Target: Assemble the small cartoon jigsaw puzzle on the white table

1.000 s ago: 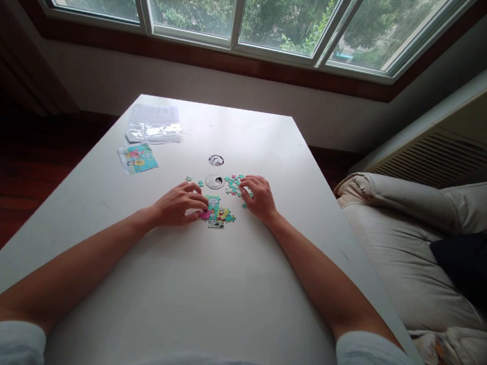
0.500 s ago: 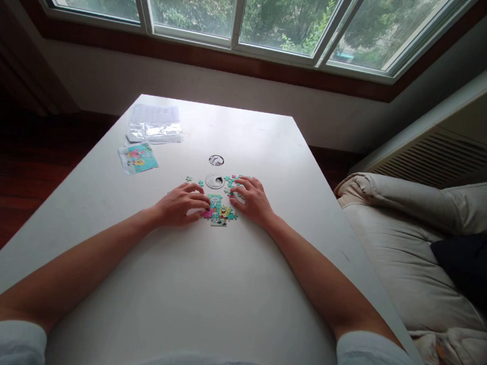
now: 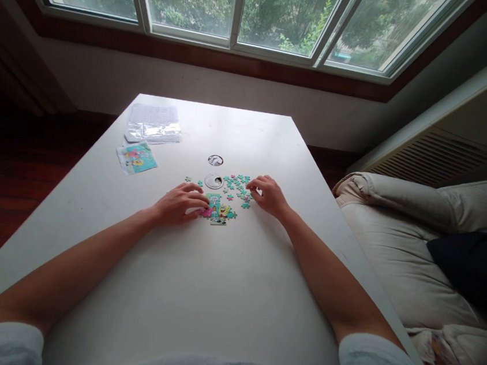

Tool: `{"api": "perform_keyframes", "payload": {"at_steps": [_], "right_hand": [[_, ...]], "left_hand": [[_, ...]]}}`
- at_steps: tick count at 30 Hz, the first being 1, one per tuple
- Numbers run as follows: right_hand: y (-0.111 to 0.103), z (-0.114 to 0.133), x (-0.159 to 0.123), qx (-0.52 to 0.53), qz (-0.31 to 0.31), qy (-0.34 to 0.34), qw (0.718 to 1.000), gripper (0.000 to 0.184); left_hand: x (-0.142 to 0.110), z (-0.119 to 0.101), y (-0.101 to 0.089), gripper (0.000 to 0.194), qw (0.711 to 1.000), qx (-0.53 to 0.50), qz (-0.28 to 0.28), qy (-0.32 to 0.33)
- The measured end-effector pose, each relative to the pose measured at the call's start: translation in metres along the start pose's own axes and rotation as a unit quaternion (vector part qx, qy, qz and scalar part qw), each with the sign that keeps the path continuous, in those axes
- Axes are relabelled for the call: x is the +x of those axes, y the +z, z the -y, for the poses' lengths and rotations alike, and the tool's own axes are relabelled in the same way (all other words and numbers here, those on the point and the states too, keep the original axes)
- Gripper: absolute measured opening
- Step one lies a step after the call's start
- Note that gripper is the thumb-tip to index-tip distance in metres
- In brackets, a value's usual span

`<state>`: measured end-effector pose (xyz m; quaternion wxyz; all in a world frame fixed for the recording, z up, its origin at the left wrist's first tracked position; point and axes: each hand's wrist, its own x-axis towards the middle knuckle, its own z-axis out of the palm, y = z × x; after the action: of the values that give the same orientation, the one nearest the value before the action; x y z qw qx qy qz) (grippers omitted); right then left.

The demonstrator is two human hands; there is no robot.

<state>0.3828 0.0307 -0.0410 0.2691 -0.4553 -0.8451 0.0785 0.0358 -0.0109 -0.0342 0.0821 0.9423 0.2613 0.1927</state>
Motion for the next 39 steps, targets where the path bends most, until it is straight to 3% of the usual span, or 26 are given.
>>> {"api": "perform_keyframes", "payload": {"at_steps": [5,9,14,17,20,24,27,39], "right_hand": [[-0.012,-0.005,-0.002,0.029,0.091,-0.026,0.995,0.012],[-0.009,-0.003,-0.002,0.029,0.109,-0.030,0.993,0.010],[0.001,-0.001,-0.002,0.032,0.099,-0.028,0.994,0.009],[0.007,0.002,-0.002,0.002,0.062,-0.026,0.998,0.013],[0.016,0.007,0.000,-0.039,0.026,-0.032,0.998,0.028],[0.028,0.010,0.006,-0.036,0.062,-0.047,0.996,0.046],[0.031,0.007,0.008,-0.022,0.071,-0.034,0.997,0.045],[0.023,-0.001,0.003,0.006,-0.036,-0.002,0.999,0.025]], "left_hand": [[-0.001,0.001,0.000,0.029,1.000,-0.016,-0.008,-0.002],[-0.001,-0.001,-0.002,0.028,1.000,-0.024,-0.005,-0.001],[0.001,-0.005,-0.002,0.027,0.999,-0.035,0.001,0.004],[0.002,-0.007,-0.001,0.027,0.999,-0.037,0.002,0.006],[0.003,-0.008,0.001,0.027,0.999,-0.040,0.001,0.006],[0.005,-0.010,0.001,0.027,0.999,-0.045,0.005,0.005],[0.006,-0.011,0.001,0.027,0.999,-0.049,0.005,0.005],[0.005,-0.011,0.002,0.026,0.999,-0.051,0.003,0.007]]}}
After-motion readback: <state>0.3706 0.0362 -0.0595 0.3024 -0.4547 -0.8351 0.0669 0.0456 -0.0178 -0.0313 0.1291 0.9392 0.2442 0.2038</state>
